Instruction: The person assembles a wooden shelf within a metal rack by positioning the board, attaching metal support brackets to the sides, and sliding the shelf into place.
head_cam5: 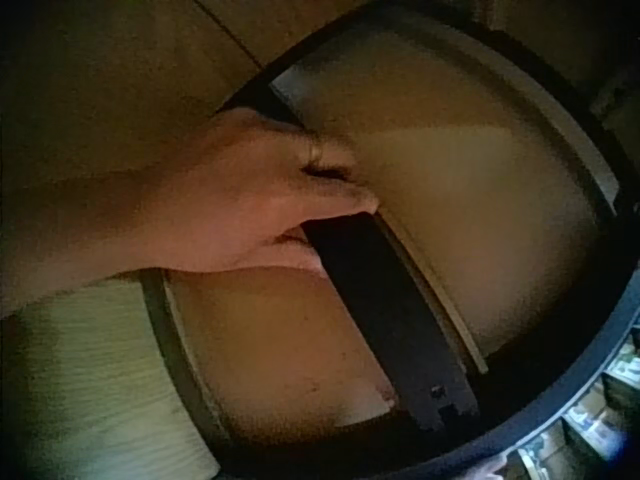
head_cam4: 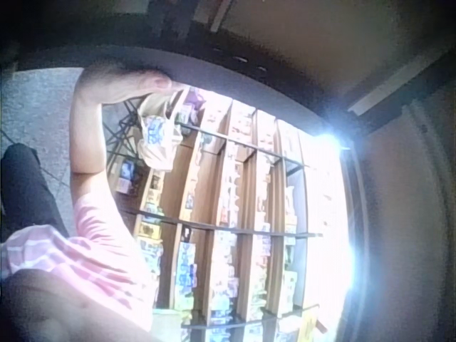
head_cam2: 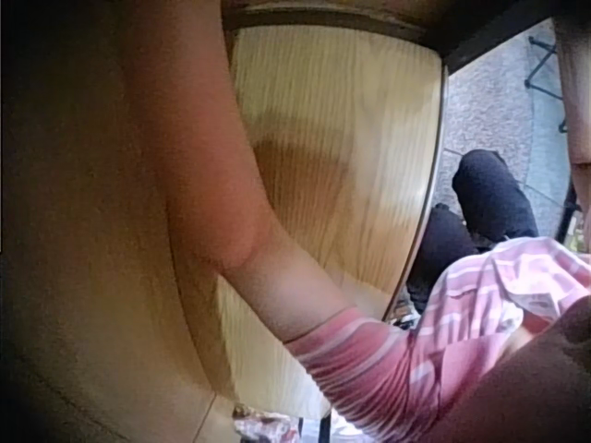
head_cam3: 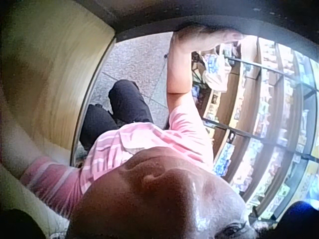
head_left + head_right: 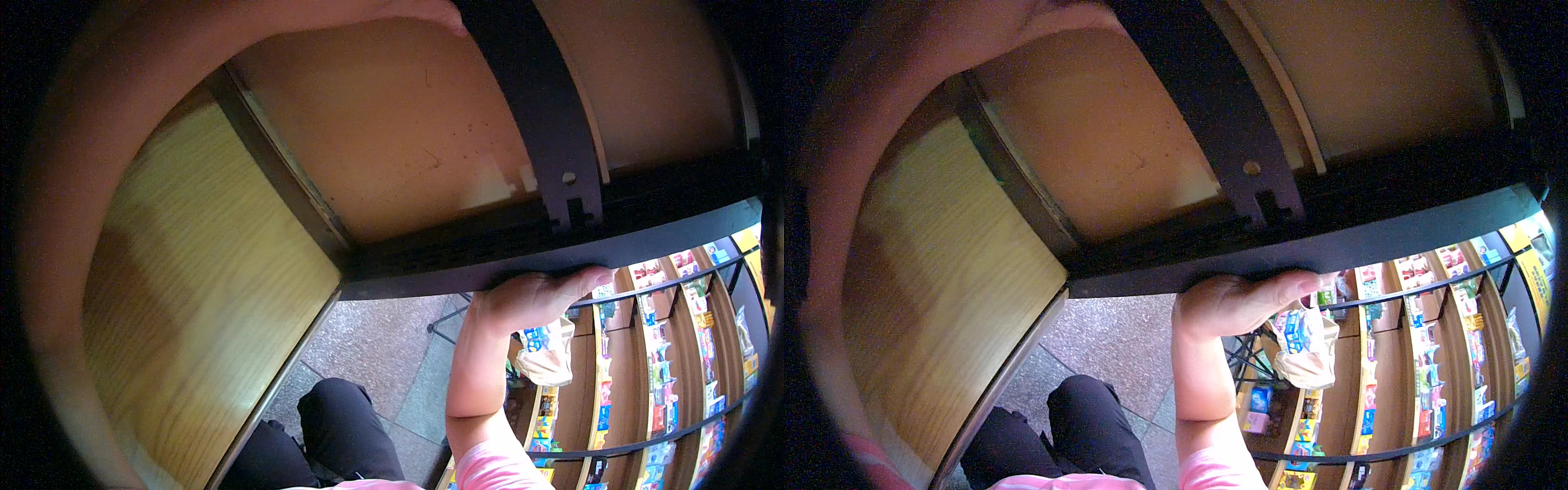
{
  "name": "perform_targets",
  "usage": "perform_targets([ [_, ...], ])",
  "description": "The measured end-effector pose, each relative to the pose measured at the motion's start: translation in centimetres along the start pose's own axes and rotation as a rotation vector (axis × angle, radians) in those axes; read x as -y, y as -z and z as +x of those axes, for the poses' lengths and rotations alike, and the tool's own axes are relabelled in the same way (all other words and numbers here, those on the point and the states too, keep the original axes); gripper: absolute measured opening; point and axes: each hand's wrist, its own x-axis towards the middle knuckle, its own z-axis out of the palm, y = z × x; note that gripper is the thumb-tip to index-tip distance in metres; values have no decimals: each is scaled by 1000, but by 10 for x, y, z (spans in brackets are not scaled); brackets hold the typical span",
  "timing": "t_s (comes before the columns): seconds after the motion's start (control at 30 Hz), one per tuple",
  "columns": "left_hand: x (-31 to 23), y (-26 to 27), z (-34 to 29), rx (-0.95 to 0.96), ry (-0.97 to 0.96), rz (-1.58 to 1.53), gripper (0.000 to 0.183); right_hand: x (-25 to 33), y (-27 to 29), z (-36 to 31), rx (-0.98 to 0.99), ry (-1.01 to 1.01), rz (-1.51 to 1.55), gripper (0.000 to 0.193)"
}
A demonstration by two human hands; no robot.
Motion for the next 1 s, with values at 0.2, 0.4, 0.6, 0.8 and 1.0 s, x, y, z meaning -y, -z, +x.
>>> perform_targets([
  [0.2,7,19,8,85,8,-20,53,2,1,4,49,15,46,66],
  [0.4,-4,-1,2,92,21,-67,53,-7,13,6,58,60,-32,67],
  [0.6,5,11,5,121,22,-71,55,-18,23,9,110,260,-219,48],
  [0.8,-13,-3,8,-19,85,-23,53,12,8,3,-139,-75,24,57],
  [1.0,-12,7,3,19,190,-134,54,3,4,1,-40,-27,43,62],
])
